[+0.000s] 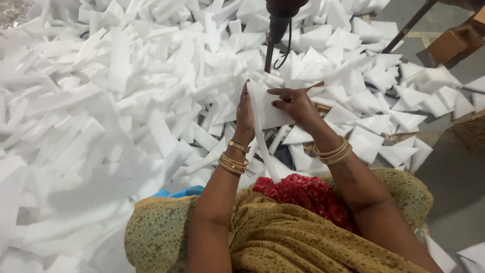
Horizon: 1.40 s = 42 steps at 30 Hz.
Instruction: The person sits on the floor and repeatedly picks up rectangular white foam pieces from a large pile. They fold each piece in half by hand and place it back onto the pile. The process is continuous and repetitive throughout the clip.
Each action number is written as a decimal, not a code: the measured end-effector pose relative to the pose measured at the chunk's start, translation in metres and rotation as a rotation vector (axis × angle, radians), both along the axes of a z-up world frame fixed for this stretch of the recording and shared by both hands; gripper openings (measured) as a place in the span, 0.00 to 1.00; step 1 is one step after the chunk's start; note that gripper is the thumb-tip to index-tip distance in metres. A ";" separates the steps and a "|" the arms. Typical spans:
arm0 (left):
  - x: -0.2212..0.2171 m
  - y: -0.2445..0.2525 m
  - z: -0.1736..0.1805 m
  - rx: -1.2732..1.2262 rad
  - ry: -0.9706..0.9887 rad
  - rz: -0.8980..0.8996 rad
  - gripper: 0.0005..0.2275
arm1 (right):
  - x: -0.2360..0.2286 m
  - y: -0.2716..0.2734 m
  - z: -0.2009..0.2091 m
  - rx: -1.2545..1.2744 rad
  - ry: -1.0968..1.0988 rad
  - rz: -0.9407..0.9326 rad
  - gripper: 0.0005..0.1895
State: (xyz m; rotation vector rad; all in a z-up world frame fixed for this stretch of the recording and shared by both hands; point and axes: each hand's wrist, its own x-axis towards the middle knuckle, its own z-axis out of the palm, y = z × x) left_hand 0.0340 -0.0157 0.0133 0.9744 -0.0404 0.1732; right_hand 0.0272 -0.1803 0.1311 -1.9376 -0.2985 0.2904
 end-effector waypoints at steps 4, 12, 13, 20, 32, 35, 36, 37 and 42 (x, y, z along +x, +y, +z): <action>-0.010 0.003 0.004 0.074 0.002 0.027 0.25 | -0.009 0.002 0.002 -0.064 -0.042 0.022 0.20; -0.012 0.032 -0.043 -0.049 0.184 0.166 0.29 | -0.009 0.010 -0.027 -0.045 -0.581 0.268 0.16; -0.012 0.039 -0.056 -0.133 0.199 0.112 0.29 | -0.011 0.008 -0.030 -0.078 -0.649 0.335 0.15; 0.000 0.077 -0.101 -0.406 0.322 -0.012 0.32 | 0.006 -0.004 -0.078 -0.225 -0.820 0.453 0.16; -0.032 0.059 -0.041 -0.117 0.176 0.101 0.29 | 0.083 -0.099 -0.306 -0.462 -0.369 -0.030 0.28; -0.036 0.052 -0.034 0.024 0.179 0.139 0.28 | 0.062 -0.094 -0.330 -0.699 -0.192 0.019 0.38; -0.037 0.051 -0.032 0.072 0.189 0.150 0.28 | 0.057 -0.090 -0.333 -0.792 -0.121 0.033 0.43; -0.038 0.051 -0.030 0.072 0.188 0.150 0.28 | 0.054 -0.085 -0.334 -0.869 -0.107 0.084 0.44; -0.040 0.048 -0.022 -0.012 0.160 0.151 0.27 | 0.050 -0.072 -0.331 -1.121 -0.015 0.231 0.43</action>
